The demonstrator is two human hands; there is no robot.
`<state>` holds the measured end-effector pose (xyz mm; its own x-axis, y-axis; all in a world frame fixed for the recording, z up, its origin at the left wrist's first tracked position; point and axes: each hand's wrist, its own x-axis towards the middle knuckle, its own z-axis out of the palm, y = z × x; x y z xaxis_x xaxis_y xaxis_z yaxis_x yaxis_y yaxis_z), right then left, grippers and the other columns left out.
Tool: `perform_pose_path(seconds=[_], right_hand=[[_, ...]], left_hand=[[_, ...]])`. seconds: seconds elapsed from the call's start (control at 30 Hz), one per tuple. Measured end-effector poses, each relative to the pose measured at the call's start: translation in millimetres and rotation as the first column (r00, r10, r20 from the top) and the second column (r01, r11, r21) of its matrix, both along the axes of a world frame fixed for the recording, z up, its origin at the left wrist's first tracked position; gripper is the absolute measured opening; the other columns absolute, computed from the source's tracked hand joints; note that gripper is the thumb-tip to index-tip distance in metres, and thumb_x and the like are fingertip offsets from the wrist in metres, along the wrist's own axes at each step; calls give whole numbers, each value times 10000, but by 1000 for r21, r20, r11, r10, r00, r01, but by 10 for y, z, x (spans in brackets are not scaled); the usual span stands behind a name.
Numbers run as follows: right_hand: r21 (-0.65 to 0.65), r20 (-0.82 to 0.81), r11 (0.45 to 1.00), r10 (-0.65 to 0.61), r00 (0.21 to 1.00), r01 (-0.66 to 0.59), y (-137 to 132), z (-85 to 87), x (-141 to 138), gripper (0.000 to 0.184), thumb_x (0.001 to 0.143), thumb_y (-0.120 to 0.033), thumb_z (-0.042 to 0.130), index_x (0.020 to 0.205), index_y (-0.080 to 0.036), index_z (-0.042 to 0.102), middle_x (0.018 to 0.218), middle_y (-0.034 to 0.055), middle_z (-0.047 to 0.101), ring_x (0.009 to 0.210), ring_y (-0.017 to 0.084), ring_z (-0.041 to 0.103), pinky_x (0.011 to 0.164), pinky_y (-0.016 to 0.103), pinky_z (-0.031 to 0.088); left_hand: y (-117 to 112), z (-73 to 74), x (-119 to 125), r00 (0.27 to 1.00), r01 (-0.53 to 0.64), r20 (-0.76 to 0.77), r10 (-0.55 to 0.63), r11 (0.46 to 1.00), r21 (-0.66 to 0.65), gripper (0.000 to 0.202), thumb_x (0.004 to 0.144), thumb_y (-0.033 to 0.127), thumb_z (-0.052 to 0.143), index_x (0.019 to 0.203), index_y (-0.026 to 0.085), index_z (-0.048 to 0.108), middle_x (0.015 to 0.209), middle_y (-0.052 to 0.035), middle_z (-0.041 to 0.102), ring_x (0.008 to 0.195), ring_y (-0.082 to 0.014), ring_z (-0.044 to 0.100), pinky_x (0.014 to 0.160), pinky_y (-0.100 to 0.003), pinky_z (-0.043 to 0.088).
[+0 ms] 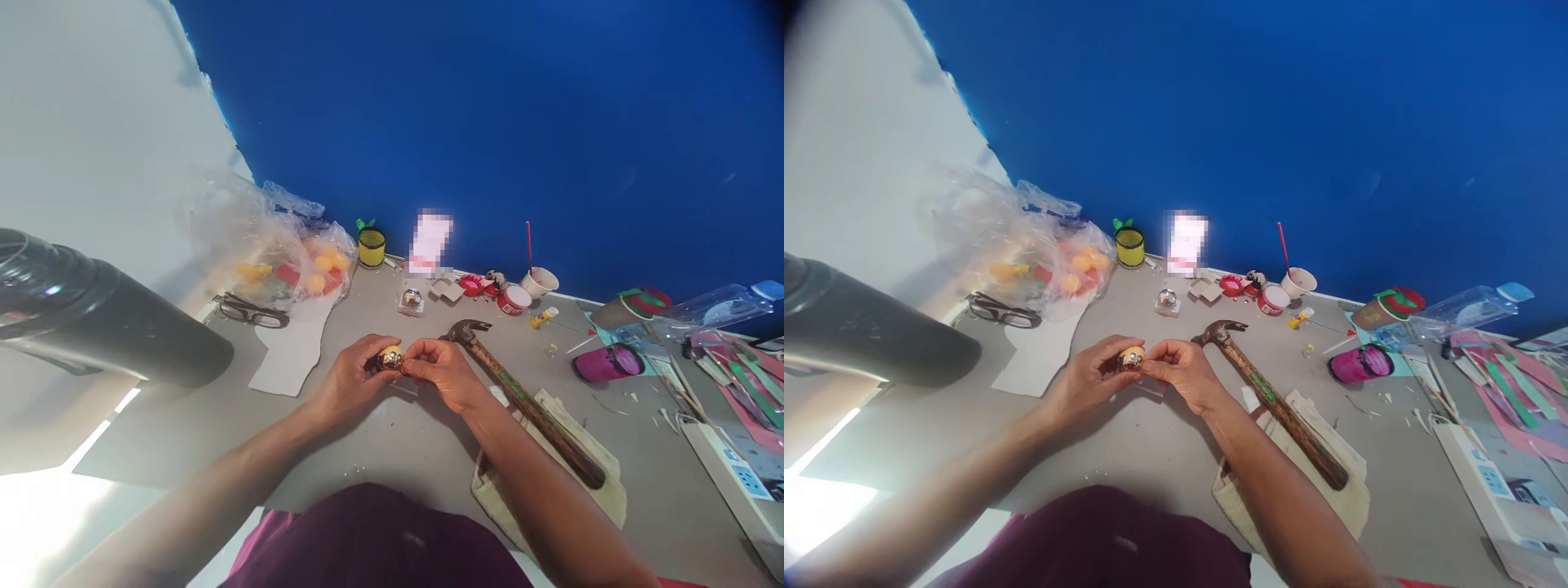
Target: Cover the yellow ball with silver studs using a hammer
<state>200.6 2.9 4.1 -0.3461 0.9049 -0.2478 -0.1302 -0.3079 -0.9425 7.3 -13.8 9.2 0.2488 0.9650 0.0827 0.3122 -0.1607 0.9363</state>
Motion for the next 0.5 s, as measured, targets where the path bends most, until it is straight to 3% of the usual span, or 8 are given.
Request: perform_pose_path(seconds=[0.3,0.5], right_hand=[[-10,-33,1000,-2,999,2,-8,28,-23,340,565,-418,911,653,-168,699,606,-5,653,551,97,515,536,237,396],[67,47,998,-23,999,20,-17,55,-26,326,598,-415,890,666,-171,683,623,-4,666,542,101,543,541,249,445]], left_hand=[[-47,-9,29,998,-42,46,42,999,4,315,802,330,749,1076,177,717,1060,-97,715,872,-201,655,763,-305,521],[-65,13,52,994,-72,74,74,997,-37,291,772,307,765,1031,179,734,1017,-84,720,839,-192,649,727,-290,519]])
